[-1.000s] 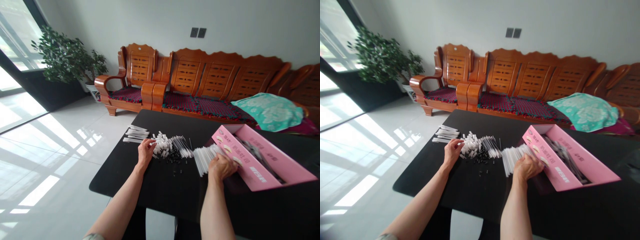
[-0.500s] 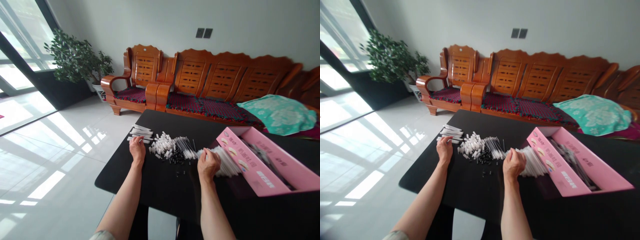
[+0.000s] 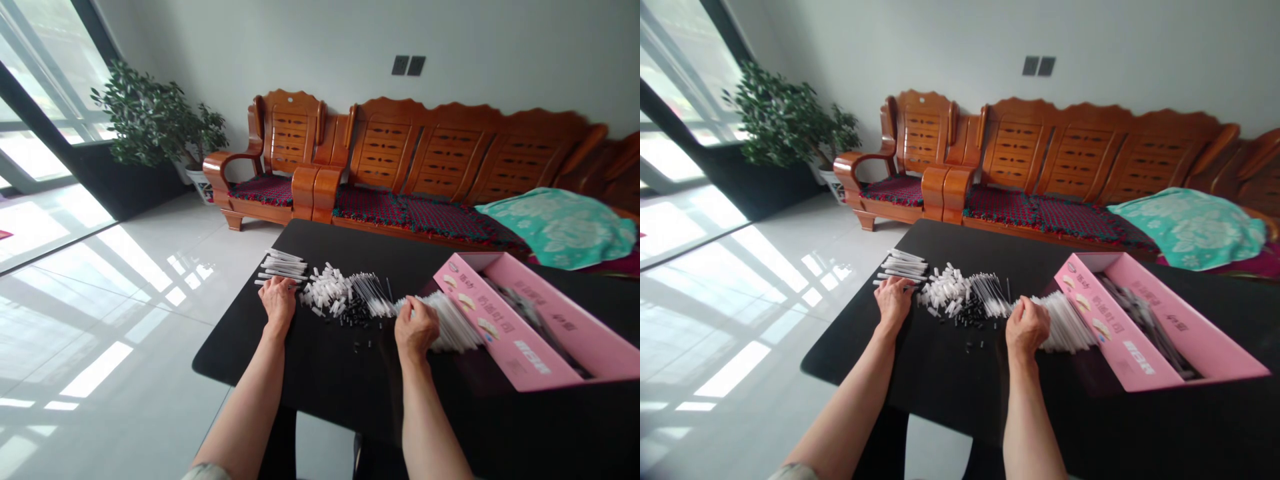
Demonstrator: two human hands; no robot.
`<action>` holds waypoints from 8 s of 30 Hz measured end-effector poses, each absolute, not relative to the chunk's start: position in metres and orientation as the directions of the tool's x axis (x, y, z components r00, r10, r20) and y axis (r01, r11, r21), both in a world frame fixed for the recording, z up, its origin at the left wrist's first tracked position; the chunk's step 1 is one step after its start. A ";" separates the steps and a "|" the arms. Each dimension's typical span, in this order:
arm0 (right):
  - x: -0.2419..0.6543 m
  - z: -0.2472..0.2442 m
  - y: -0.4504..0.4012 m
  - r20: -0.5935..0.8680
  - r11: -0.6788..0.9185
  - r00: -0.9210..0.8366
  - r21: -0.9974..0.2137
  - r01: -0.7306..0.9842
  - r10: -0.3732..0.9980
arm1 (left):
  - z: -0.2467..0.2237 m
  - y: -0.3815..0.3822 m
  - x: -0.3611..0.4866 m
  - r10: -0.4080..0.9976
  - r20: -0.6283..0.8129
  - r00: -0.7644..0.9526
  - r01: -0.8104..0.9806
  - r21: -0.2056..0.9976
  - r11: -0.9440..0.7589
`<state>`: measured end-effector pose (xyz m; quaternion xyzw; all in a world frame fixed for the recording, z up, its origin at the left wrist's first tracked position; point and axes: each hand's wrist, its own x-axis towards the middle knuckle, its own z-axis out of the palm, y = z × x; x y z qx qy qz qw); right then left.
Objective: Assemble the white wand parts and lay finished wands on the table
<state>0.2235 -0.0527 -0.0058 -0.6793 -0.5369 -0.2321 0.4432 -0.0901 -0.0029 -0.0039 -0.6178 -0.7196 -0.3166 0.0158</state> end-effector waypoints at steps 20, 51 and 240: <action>0.151 0.013 -0.053 0.669 0.567 -0.196 -0.396 0.723 0.717 | 0.022 -0.030 -0.018 0.696 0.644 0.317 0.671 0.366 -0.645; 0.148 0.009 -0.052 0.637 0.581 -0.157 -0.537 0.611 0.755 | 0.007 -0.013 -0.022 0.998 0.035 -0.049 -0.434 0.899 -0.053; 0.191 0.008 -0.054 0.719 0.156 0.202 -0.398 0.904 0.665 | 0.009 -0.014 -0.037 0.982 0.181 0.057 -0.043 0.983 -0.179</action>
